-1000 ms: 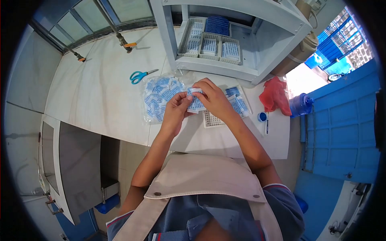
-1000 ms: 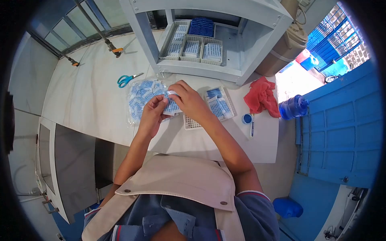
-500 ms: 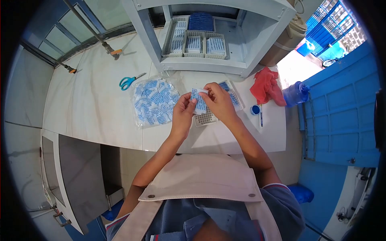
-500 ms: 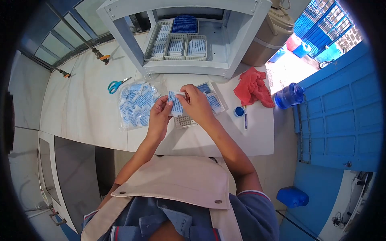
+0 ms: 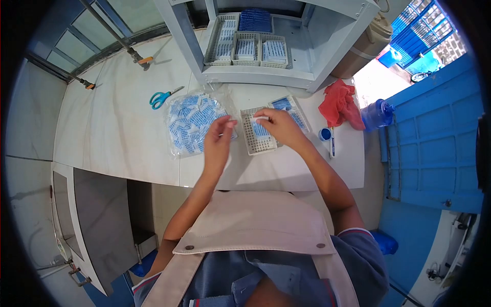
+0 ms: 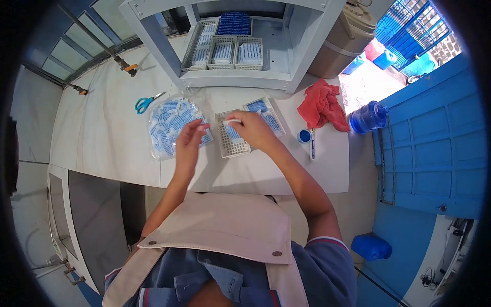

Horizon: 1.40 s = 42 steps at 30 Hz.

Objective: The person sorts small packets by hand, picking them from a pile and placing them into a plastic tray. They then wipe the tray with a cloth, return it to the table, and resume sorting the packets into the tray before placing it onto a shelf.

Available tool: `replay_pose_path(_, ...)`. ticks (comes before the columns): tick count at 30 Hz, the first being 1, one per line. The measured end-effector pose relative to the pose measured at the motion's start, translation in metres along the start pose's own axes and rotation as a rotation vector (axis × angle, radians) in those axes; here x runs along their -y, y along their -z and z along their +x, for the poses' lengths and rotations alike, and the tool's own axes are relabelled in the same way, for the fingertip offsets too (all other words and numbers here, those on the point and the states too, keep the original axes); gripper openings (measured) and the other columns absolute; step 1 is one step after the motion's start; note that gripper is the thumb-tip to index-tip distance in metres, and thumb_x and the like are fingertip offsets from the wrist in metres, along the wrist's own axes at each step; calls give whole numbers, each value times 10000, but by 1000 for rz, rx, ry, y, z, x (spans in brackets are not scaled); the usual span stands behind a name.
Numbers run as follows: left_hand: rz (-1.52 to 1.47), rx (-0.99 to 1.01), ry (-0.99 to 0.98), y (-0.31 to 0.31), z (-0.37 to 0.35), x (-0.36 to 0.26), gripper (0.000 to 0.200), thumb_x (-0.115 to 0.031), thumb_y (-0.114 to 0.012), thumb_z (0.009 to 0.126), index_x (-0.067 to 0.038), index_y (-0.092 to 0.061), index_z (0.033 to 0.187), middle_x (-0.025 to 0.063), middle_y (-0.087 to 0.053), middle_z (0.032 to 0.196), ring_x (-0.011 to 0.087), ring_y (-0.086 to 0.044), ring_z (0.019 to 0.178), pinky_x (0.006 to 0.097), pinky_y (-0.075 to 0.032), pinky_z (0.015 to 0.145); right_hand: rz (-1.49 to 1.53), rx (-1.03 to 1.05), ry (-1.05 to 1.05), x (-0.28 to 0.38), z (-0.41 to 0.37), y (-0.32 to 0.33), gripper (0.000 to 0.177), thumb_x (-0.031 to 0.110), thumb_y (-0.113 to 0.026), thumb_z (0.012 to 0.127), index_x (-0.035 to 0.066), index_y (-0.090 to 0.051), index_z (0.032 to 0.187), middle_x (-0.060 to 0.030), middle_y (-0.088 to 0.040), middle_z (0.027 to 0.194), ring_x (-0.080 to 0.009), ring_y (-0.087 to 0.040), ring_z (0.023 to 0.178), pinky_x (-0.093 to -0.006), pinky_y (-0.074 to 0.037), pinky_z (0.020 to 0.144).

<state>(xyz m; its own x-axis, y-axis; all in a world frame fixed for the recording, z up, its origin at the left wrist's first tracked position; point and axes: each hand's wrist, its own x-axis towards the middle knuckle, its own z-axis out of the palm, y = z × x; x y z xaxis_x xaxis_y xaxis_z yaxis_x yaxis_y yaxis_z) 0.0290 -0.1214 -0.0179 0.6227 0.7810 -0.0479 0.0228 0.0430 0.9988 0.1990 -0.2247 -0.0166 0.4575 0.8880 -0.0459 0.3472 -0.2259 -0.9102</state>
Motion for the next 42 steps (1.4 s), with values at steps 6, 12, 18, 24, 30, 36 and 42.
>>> replay_pose_path(6,-11,-91,86,36,-4,-13,247,-179,-544,914,-43,-565,1119,40,-655,995,81,-536,851,217,-389,718,-248,77,104,20,-6,-10,211,148,-585,861,37,-628,1035,-146,-654,940,-306,-616,748,-356,-484,680)
replay_pose_path(12,-19,-111,112,43,-8,-6,263,-171,-543,906,-33,-554,1130,36,-652,992,79,-532,851,224,-385,727,-537,-76,216,3,-6,-24,132,144,-589,850,47,-638,926,-126,-648,868,-307,-601,859,-380,-463,730)
replay_pose_path(18,11,-107,97,45,-10,-3,266,-151,-535,904,-27,-547,1139,34,-644,999,93,-541,876,231,-389,741,-710,-94,382,-1,-12,-28,98,150,-608,812,62,-637,844,-86,-637,852,-236,-544,893,-403,-342,874)
replay_pose_path(24,294,-30,-84,30,-16,3,210,-87,-536,895,-42,-584,1095,44,-633,1005,129,-560,874,246,-415,775,-740,-199,390,-3,-16,-19,201,132,-649,773,93,-689,967,-20,-623,967,-218,-476,986,-431,-296,892)
replay_pose_path(30,827,204,-581,4,-16,-6,254,-81,-574,834,-71,-614,1085,124,-536,1179,295,-492,1022,355,-403,879,-660,-134,407,-5,-13,-1,223,126,-671,748,111,-706,969,-59,-511,1242,-266,-397,1163,-483,-264,974)
replay_pose_path(36,987,295,-625,-9,-17,8,387,-219,-604,810,-72,-575,1166,214,-393,1312,380,-404,1145,469,-336,949,-736,43,233,4,-24,-2,289,134,-703,710,151,-703,999,-113,-263,1470,-389,-171,1353,-519,-137,1082)
replay_pose_path(42,1014,254,-614,-12,-11,14,445,-240,-607,777,-30,-552,1166,224,-373,1328,391,-369,1184,458,-322,949,-787,-94,322,-7,-11,-1,239,118,-667,731,156,-711,963,-112,-242,1483,-389,-148,1368,-542,-119,1095)
